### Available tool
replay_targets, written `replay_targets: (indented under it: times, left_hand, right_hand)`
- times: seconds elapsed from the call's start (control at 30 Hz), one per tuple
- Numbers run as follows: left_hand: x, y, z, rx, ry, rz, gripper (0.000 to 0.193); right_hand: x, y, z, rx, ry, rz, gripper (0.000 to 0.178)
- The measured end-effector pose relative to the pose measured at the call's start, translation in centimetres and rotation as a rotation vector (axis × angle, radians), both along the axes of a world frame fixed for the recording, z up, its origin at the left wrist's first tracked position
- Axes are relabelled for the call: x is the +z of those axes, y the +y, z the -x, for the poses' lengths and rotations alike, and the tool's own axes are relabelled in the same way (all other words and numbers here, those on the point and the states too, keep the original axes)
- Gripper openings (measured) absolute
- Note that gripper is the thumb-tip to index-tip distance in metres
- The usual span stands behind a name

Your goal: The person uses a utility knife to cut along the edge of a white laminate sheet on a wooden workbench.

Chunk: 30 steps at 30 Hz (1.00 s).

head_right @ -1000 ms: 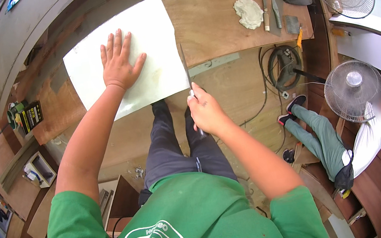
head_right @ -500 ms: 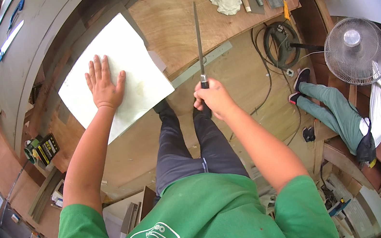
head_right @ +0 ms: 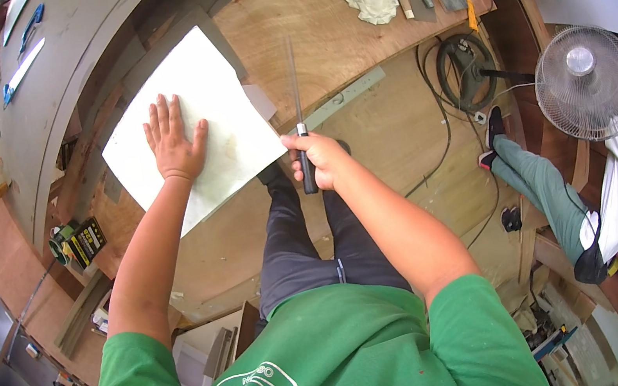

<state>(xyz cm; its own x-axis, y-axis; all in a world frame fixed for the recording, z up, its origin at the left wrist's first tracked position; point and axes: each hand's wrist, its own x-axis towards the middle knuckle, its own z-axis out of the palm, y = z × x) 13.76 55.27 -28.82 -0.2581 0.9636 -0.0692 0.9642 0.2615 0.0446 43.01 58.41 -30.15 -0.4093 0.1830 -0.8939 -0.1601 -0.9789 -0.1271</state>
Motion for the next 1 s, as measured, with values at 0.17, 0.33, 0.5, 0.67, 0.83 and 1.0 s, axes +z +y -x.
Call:
replay_targets:
  times: [0.17, 0.33, 0.5, 0.67, 0.83, 1.0]
  left_hand:
    - [-0.3, 0.2, 0.1, 0.0, -0.031, 0.004, 0.08]
    - [-0.1, 0.4, 0.0, 0.014, -0.032, 0.023, 0.08]
    - [-0.1, 0.8, -0.4, 0.017, -0.021, 0.034, 0.077]
    - [0.0, 1.2, -0.7, 0.014, -0.017, 0.045, 0.078]
    - [-0.1, 1.4, -0.9, 0.015, -0.033, 0.042, 0.078]
    - [-0.1, 1.1, -0.7, 0.02, -0.033, 0.045, 0.08]
  right_hand:
    - [-0.5, -0.3, -1.4, 0.034, -0.131, -0.073, 0.025]
    - [2.9, 1.1, 0.0, 0.255, -0.184, -0.514, 0.049]
    - [3.5, 1.5, 1.8, 0.425, -0.225, -0.771, 0.068]
    - [4.1, 4.2, 3.6, 0.431, -0.178, -0.622, 0.073]
    - [3.0, 4.3, 3.8, 0.391, -0.204, -0.734, 0.072]
    - [4.4, 2.9, 0.2, 0.407, -0.271, -0.84, 0.066]
